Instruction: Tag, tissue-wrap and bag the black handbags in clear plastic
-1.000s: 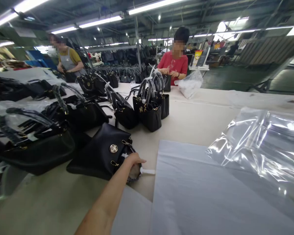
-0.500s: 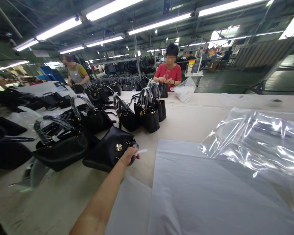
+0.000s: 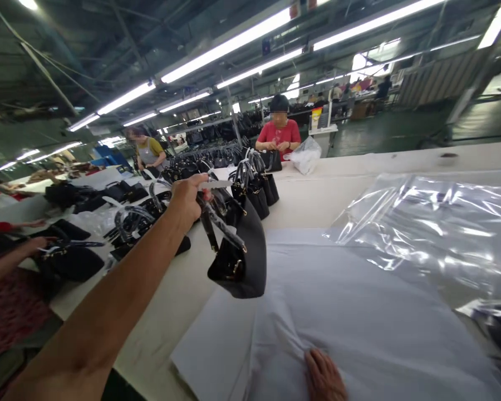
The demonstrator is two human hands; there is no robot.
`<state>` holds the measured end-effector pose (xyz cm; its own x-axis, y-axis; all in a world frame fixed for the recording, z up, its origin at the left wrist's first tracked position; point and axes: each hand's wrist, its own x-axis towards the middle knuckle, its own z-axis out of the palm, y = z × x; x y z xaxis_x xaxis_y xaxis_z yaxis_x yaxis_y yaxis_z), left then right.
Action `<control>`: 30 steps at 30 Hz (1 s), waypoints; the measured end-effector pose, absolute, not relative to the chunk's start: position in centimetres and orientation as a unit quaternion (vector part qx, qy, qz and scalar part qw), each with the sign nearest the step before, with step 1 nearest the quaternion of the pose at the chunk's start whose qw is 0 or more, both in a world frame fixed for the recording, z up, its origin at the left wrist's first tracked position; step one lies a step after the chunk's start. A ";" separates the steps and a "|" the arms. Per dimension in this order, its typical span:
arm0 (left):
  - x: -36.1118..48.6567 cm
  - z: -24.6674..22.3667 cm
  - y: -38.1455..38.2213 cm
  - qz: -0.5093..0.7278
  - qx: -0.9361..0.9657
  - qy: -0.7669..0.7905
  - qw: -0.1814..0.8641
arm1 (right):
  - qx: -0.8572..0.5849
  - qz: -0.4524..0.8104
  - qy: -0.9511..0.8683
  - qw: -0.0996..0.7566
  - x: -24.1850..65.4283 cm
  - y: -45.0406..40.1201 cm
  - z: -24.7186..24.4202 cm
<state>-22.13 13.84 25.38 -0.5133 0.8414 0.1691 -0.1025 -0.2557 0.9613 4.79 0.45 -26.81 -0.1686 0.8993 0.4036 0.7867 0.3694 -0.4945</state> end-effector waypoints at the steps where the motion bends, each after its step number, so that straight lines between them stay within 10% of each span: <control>1: -19.9 25.6 12.8 0.707 0.354 0.494 0.361 | -0.568 0.115 -0.742 0.338 4.5 -0.3 -25.1; 9: -5.2 23.4 5.9 0.681 0.260 0.357 0.584 | -0.492 0.566 -0.251 0.612 7.2 -3.7 -11.9; 30: 5.9 16.6 1.1 0.518 0.279 0.337 0.735 | -0.589 0.526 -0.187 0.584 23.5 2.9 -12.2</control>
